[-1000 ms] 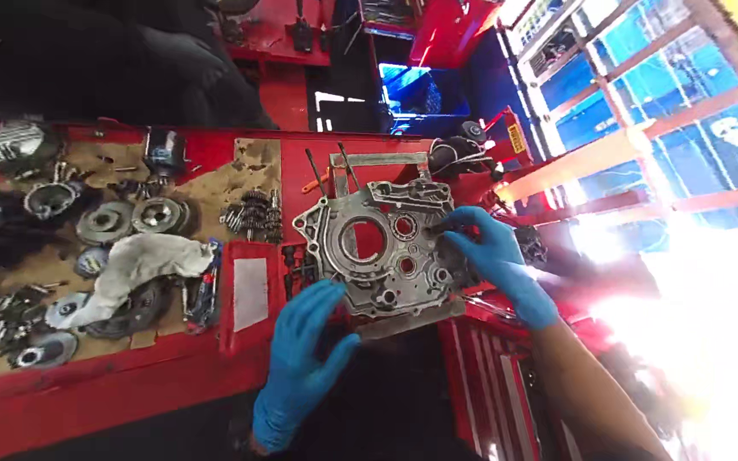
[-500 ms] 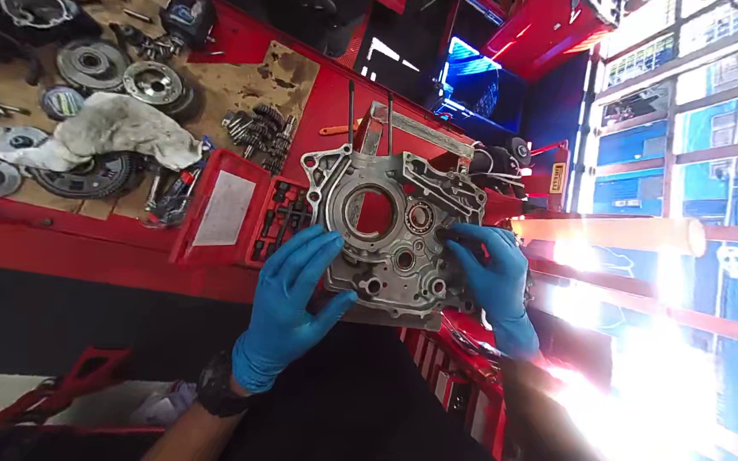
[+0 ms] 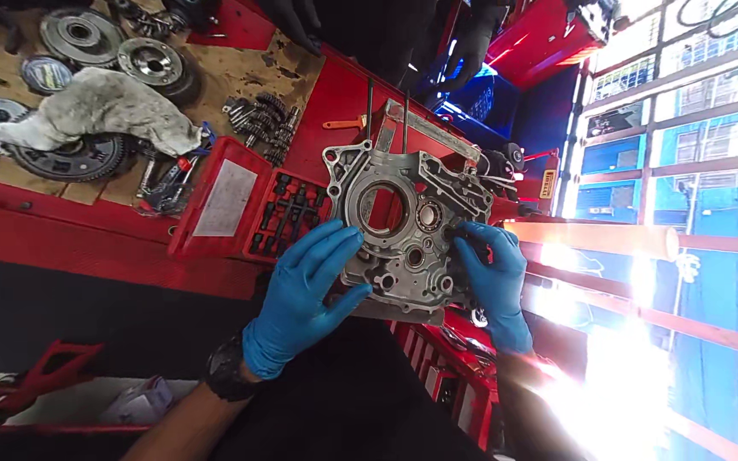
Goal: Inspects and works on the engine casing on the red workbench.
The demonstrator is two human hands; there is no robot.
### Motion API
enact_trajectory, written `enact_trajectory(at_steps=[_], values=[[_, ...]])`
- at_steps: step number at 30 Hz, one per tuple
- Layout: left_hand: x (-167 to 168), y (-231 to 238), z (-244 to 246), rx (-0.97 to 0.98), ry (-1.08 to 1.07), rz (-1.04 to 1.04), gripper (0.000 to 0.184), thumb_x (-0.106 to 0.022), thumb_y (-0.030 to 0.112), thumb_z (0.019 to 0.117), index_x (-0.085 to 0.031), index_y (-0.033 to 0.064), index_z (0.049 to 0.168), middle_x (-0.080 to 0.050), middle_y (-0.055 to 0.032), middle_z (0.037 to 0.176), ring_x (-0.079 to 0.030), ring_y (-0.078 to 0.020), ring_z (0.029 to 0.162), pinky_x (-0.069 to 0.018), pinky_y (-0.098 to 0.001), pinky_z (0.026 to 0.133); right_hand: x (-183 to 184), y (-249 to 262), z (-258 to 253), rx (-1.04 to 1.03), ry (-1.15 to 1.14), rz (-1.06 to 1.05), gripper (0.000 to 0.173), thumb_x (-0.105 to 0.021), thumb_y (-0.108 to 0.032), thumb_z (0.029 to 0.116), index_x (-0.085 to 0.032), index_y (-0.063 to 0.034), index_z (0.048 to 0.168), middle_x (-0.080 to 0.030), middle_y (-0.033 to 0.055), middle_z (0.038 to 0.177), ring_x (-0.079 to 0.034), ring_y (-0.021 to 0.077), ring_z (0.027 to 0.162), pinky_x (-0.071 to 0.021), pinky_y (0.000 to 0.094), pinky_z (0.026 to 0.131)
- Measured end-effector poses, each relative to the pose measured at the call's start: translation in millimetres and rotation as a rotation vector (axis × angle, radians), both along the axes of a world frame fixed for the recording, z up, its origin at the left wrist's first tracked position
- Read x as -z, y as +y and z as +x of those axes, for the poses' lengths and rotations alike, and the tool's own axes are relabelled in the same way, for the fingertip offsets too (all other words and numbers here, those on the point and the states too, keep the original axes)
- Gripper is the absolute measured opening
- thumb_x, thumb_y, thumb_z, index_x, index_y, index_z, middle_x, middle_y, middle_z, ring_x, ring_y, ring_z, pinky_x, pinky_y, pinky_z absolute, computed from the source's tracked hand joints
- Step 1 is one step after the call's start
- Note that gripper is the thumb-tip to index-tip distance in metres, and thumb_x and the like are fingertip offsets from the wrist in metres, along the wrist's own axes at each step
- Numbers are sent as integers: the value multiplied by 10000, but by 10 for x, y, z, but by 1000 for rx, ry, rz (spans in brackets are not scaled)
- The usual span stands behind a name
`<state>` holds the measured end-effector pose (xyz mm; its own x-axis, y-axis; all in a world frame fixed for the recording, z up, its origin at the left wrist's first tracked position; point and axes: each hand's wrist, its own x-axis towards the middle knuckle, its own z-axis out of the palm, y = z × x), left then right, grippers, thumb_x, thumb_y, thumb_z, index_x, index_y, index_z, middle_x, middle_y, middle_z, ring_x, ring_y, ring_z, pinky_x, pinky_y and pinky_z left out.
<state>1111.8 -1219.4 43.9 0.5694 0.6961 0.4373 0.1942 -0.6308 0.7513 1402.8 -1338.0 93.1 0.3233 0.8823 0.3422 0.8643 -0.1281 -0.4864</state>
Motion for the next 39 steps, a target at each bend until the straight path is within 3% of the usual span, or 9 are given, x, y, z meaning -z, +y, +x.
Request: enact_trajectory(at_steps=[9, 15, 39], values=[[8, 11, 4, 16, -20, -2, 558, -639, 438, 983, -539, 135, 1440, -607, -87, 1420, -465, -253, 1416, -347, -388, 1191, -11, 16, -36, -22, -24, -4, 133, -713, -106, 920, -755, -58, 1036, -758, 96, 1066, -688, 172, 1052, -464, 382, 1036], [14, 21, 3, 24, -26, 2, 564, -660, 427, 973, -542, 125, 1435, -614, -99, 1409, -473, -267, 1409, -353, -400, 1189, -5, 32, -51, -62, -39, -11, 139, -707, -81, 925, -764, -26, 1038, -752, 139, 1060, -699, 222, 1068, -527, 367, 1008], [25, 22, 4, 16, -27, 12, 563, -671, 427, 967, -554, 124, 1427, -621, -88, 1405, -486, -257, 1399, -367, -388, 1179, 36, 11, -99, 27, 21, 62, 165, -767, -75, 870, -756, 17, 1006, -754, 133, 1003, -710, 170, 1020, -561, 285, 947]])
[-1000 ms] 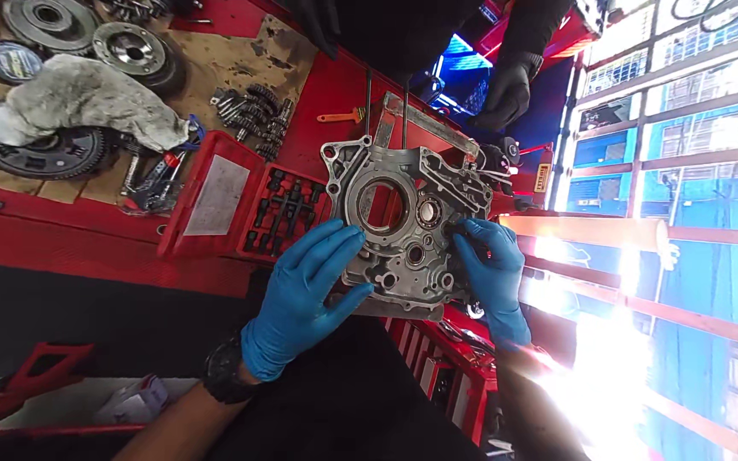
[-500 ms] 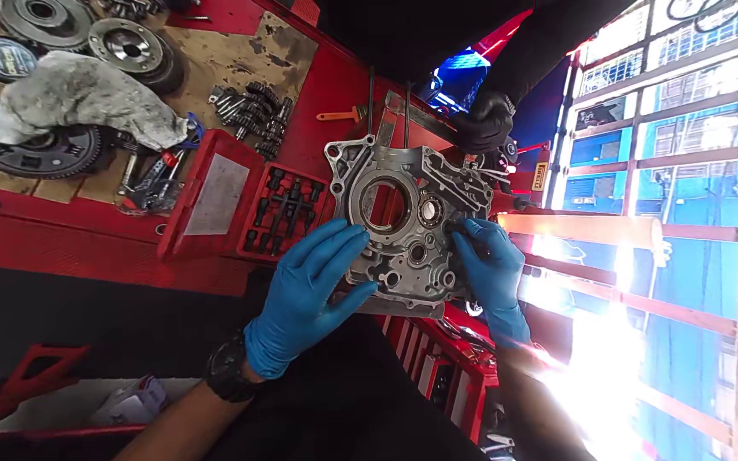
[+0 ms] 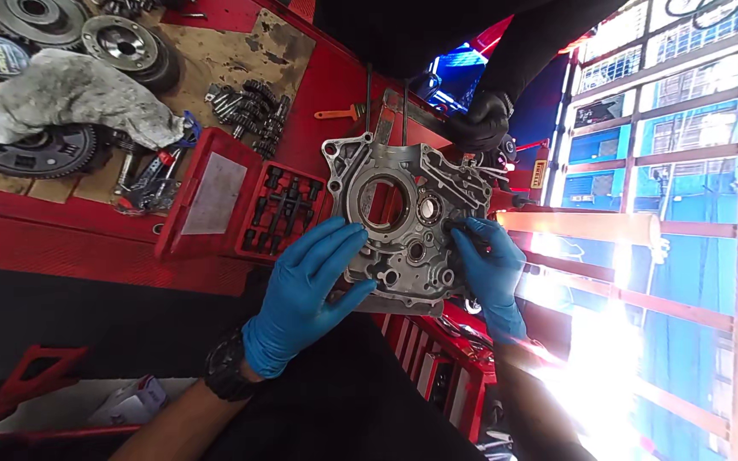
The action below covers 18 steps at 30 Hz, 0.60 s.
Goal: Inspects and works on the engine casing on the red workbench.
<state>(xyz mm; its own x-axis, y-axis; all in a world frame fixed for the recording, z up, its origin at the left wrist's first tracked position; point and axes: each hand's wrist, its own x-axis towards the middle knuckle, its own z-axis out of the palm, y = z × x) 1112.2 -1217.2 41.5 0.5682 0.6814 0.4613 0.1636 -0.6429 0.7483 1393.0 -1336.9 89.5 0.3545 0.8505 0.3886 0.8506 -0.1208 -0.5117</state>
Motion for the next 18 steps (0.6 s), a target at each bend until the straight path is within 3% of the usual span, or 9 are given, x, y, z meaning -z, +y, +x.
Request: enact_trajectory(at_steps=[10, 13, 18], values=[[-1, 5, -4, 0, 10, 7, 558, -649, 450, 979, -550, 129, 1424, -619, -81, 1407, -479, -238, 1403, -349, -363, 1182, 12, -20, 23, -17, 34, 37, 169, -756, -60, 876, -746, 26, 1021, -752, 137, 1028, -711, 174, 1033, -573, 302, 946], [1, 11, -7, 7, 6, 2, 558, -649, 444, 978, -551, 126, 1426, -620, -79, 1406, -480, -235, 1403, -351, -361, 1182, -2, -22, 16, 14, 76, 75, 164, -728, -31, 894, -719, 47, 1038, -739, 120, 1035, -704, 130, 995, -587, 273, 895], [-5, 12, -6, 7, 10, 4, 552, -653, 444, 976, -556, 128, 1418, -623, -80, 1399, -486, -237, 1396, -361, -364, 1174, 1, -24, 14, 28, 78, 66, 169, -727, -35, 892, -722, 50, 1037, -741, 124, 1039, -704, 125, 1003, -582, 261, 903]])
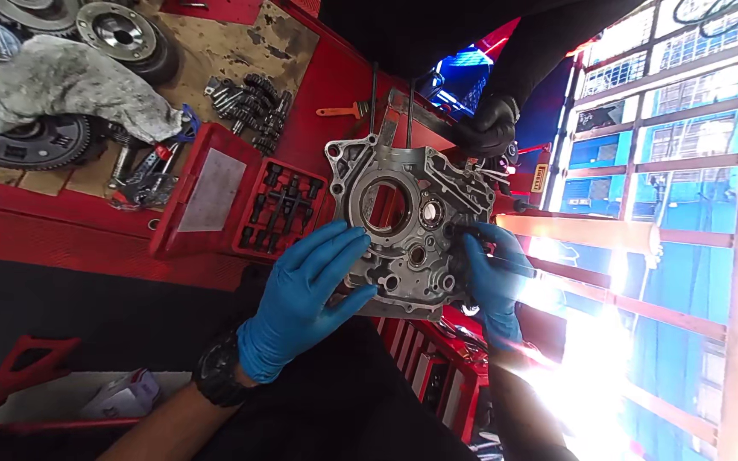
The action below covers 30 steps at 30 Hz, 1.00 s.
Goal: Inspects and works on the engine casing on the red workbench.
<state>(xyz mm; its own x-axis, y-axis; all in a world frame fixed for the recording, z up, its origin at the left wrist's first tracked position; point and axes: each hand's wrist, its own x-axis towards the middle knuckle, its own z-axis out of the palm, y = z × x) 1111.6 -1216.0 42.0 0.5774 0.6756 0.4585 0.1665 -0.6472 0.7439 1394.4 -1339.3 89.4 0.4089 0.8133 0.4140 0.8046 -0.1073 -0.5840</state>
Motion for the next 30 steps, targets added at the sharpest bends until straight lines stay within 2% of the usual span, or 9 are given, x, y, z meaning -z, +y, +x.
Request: enact_trajectory(at_steps=[23, 27, 30], values=[[20, -5, 4, -7, -3, -5, 552, -645, 449, 980, -556, 130, 1421, -621, -79, 1404, -483, -238, 1399, -368, -373, 1169, -1, 38, 12, -65, -53, -96, 161, -742, -87, 889, -748, 11, 1016, -754, 126, 1031, -710, 167, 1039, -570, 293, 951], [-25, -11, 22, 6, 4, -33, 533, -661, 428, 975, -594, 114, 1401, -630, -83, 1399, -497, -238, 1394, -399, -395, 1158, -38, 6, 33, -117, -32, -157, 191, -714, -100, 922, -736, 14, 1073, -741, 146, 1104, -695, 188, 1106, -559, 332, 996], [-100, -6, 7, 30, -50, -63, 528, -697, 379, 955, -622, 56, 1366, -641, -119, 1383, -521, -263, 1380, -420, -422, 1158, -36, 3, 12, -138, -15, -175, 230, -708, -121, 936, -715, 30, 1110, -730, 154, 1112, -696, 150, 1065, -569, 302, 951]])
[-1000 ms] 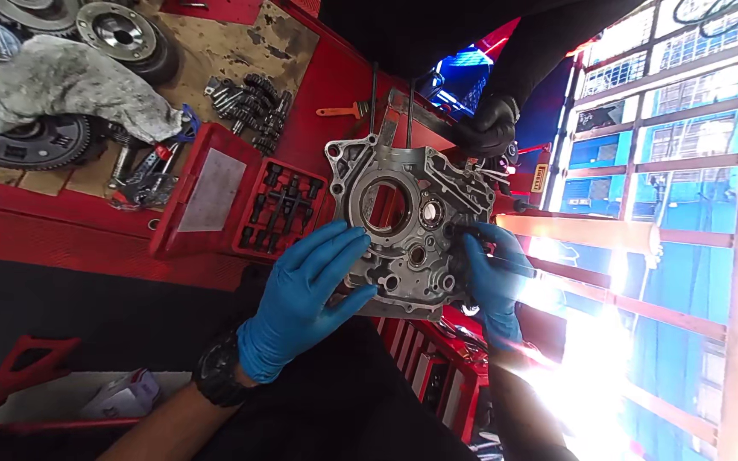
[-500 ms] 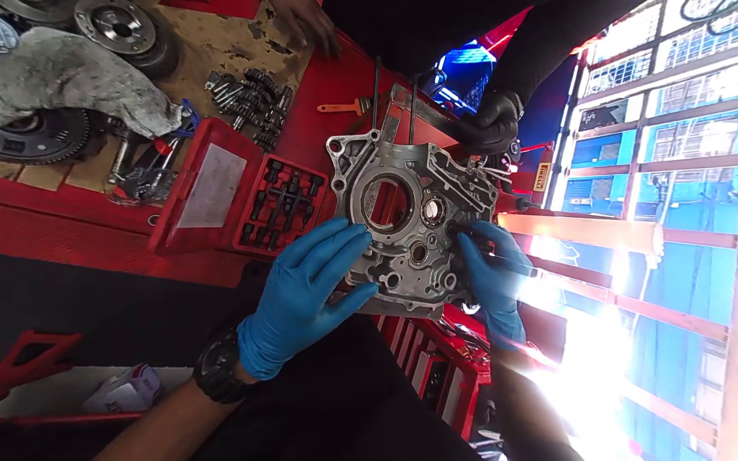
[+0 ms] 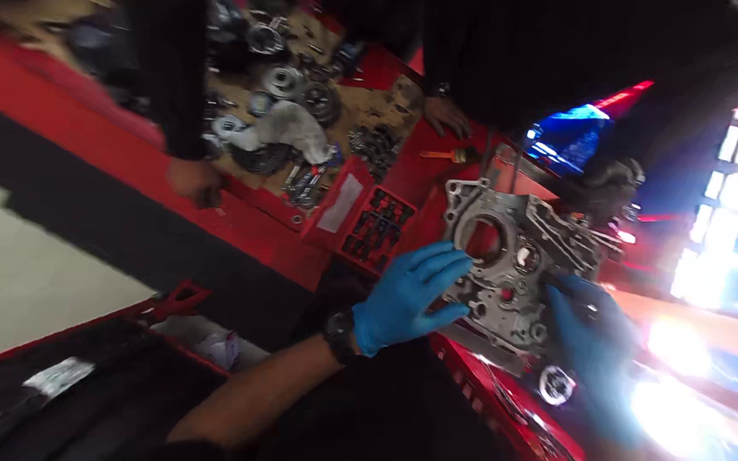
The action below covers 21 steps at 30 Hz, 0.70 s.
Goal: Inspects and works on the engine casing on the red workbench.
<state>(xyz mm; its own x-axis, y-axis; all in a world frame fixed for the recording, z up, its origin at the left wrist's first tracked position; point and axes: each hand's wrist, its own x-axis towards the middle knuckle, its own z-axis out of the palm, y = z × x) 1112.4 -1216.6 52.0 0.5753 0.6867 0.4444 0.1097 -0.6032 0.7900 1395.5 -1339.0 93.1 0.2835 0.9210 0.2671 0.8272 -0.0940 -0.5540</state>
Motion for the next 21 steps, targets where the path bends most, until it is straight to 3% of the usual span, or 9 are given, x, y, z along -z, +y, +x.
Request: enact_trajectory(at_steps=[2, 4, 7, 10, 12, 16, 18, 21], values=[[-53, 0, -91, -28, -64, -24, 565, -713, 382, 945, -611, 16, 1363, -634, -158, 1383, -543, -283, 1359, -440, -446, 1145, 2, -19, -3, -3, 7, -3, 249, -708, -117, 935, -695, 54, 1115, -723, 180, 1095, -695, 146, 1029, -563, 291, 932], [-57, 11, -392, -181, -51, -52, 510, -682, 371, 960, -629, 21, 1326, -649, -156, 1353, -581, -267, 1307, -461, -446, 1112, -6, 5, -15, -23, 18, -37, 250, -697, -94, 948, -679, 86, 1120, -711, 227, 1088, -697, 193, 1023, -558, 332, 943], [345, 10, -1000, -398, 207, -251, 336, -635, 312, 984, -721, 42, 1164, -688, -125, 1260, -626, -242, 1228, -504, -447, 1062, 13, 2, 23, -27, 32, -48, 246, -680, -76, 953, -669, 107, 1117, -699, 256, 1086, -693, 232, 1021, -555, 365, 947], [1069, -110, -1294, -146, 643, -462, 394, -542, 361, 1037, -750, 31, 1088, -633, -115, 1387, -615, -270, 1266, -478, -494, 1085, 3, -57, 39, 0, -2, -51, 266, -692, -109, 942, -676, 92, 1115, -701, 253, 1094, -688, 239, 1042, -548, 368, 951], [1323, -149, -1289, 52, 818, -493, 430, -505, 364, 1053, -744, 8, 1096, -539, -110, 1514, -578, -307, 1322, -446, -531, 1108, 42, -35, 47, 2, -15, -29, 268, -696, -117, 935, -682, 89, 1106, -706, 250, 1090, -693, 235, 1036, -556, 359, 942], [1471, -139, -1117, 270, 1126, -527, 525, -424, 390, 1074, -704, -52, 1121, -314, -95, 1667, -563, -374, 1317, -436, -569, 1078, -68, 17, -49, 34, -36, -32, 225, -709, -112, 948, -717, 63, 1089, -735, 208, 1064, -718, 180, 996, -574, 303, 904], [1504, -153, -1055, 297, 1184, -539, 521, -423, 370, 1070, -699, -70, 1105, -266, -101, 1685, -576, -395, 1289, -445, -578, 1056, -88, 36, -108, 46, -16, -11, 196, -711, -91, 941, -719, 58, 1068, -734, 193, 1031, -703, 160, 966, -564, 279, 870], [1505, -176, -992, 313, 1206, -537, 518, -419, 364, 1074, -692, -73, 1129, -243, -115, 1691, -576, -404, 1284, -445, -579, 1057, -82, 7, -63, 37, -44, -40, 239, -702, -105, 945, -702, 79, 1098, -731, 203, 1059, -702, 126, 985, -560, 258, 898]])
